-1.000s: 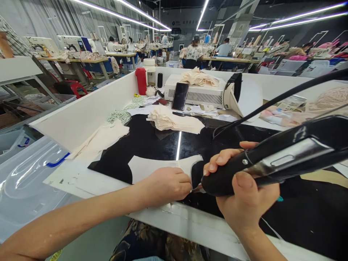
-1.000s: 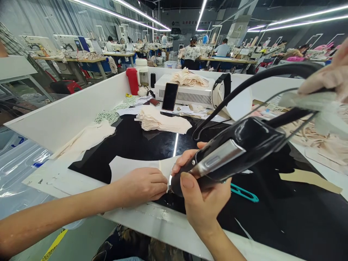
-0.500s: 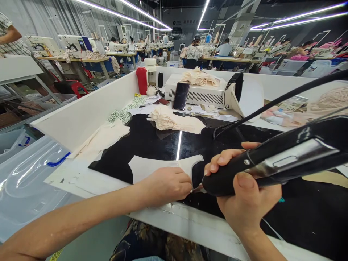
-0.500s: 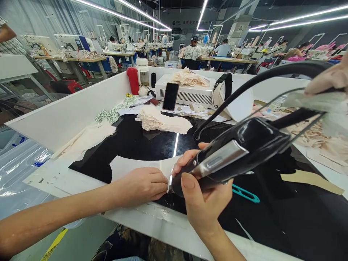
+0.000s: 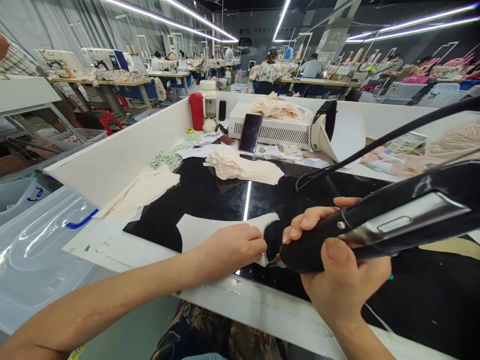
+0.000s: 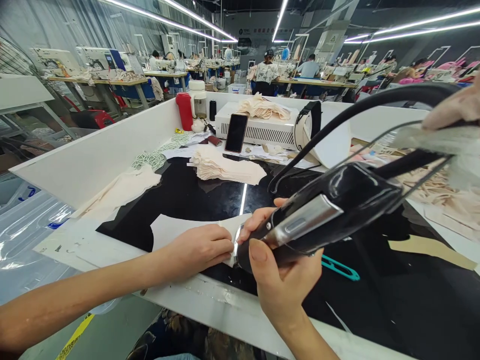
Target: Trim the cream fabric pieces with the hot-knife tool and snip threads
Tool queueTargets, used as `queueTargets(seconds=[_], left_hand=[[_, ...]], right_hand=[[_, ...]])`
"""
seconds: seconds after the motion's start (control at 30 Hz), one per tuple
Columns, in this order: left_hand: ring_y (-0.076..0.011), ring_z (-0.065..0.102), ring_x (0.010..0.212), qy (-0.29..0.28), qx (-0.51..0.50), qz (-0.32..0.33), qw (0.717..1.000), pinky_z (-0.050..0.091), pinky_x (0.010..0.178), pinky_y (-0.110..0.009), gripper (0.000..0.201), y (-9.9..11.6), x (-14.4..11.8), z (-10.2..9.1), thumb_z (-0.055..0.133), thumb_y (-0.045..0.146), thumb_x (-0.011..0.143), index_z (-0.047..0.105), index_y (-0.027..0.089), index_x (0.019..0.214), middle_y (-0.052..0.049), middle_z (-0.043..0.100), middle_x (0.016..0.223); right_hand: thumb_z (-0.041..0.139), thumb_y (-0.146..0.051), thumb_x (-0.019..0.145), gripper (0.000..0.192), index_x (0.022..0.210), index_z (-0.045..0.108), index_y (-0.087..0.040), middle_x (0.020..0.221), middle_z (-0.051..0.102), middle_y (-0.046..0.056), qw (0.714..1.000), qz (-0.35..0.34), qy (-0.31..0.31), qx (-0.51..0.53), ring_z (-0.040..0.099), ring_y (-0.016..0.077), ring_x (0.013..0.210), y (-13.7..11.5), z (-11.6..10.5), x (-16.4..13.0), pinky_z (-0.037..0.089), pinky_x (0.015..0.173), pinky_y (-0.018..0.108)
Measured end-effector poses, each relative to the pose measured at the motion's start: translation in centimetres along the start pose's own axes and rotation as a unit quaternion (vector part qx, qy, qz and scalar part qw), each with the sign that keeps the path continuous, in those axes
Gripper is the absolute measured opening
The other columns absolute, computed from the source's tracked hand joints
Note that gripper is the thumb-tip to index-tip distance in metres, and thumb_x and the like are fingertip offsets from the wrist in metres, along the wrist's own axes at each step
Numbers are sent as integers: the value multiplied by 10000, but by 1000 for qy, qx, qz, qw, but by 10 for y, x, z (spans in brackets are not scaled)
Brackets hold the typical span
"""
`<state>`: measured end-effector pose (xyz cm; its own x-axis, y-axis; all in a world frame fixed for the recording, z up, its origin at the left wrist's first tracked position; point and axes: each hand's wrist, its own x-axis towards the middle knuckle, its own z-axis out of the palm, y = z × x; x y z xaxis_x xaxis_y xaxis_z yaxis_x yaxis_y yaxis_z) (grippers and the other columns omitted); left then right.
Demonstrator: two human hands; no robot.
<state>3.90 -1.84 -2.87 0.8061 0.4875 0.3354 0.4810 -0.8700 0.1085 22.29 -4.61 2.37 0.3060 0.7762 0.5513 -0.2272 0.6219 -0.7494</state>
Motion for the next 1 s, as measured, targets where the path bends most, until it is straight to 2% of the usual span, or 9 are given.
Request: queueTargets(seconds=[0.1, 0.27, 0.5, 0.77, 1.0], left_hand=[[-225, 718, 989, -3, -9, -5, 1000, 581, 906, -333, 137, 0, 2, -1, 654, 118, 1151, 721, 175, 1047, -66, 741, 1062], [-232, 748, 1078, -4, -57, 36, 998, 586, 997, -339, 173, -3, 2, -1, 646, 62, 1130, 748, 198, 1098, -76, 773, 1104], [-227, 798, 1090, 8, -82, 57, 995, 609, 983, -338, 201, -8, -7, -6, 644, 42, 1129, 781, 184, 1167, -85, 841, 1179], [-218, 808, 1141, 24, -32, 99, 994, 629, 1038, -349, 276, -13, -18, -10, 533, 101, 1210, 780, 171, 1313, -95, 852, 1252], [-220, 808, 1162, 36, 13, 109, 993, 647, 1056, -327, 295, -10, -18, -8, 506, 79, 1210, 779, 136, 1307, -103, 843, 1219]], right_hand=[[1015, -496, 873, 512, 1215, 696, -287, 813, 717, -34, 1000, 1, 3, -1, 644, 192, 624, 0, 0, 0, 592, 566, 351], [1025, -492, 861, 532, 1224, 700, -280, 833, 697, -38, 1000, 9, 9, 6, 650, 186, 645, 0, 0, -1, 591, 571, 335], [1029, -469, 863, 515, 1221, 708, -285, 828, 727, -39, 1000, 20, 14, 10, 668, 185, 653, -2, 1, -1, 598, 587, 327], [1033, -486, 853, 495, 1185, 721, -291, 819, 721, -37, 1000, 11, 9, 5, 669, 191, 630, -3, 2, 0, 599, 561, 340], [1010, -463, 875, 464, 1203, 728, -297, 831, 732, -48, 1000, 15, 6, 5, 694, 188, 625, -3, -1, 0, 623, 586, 344]])
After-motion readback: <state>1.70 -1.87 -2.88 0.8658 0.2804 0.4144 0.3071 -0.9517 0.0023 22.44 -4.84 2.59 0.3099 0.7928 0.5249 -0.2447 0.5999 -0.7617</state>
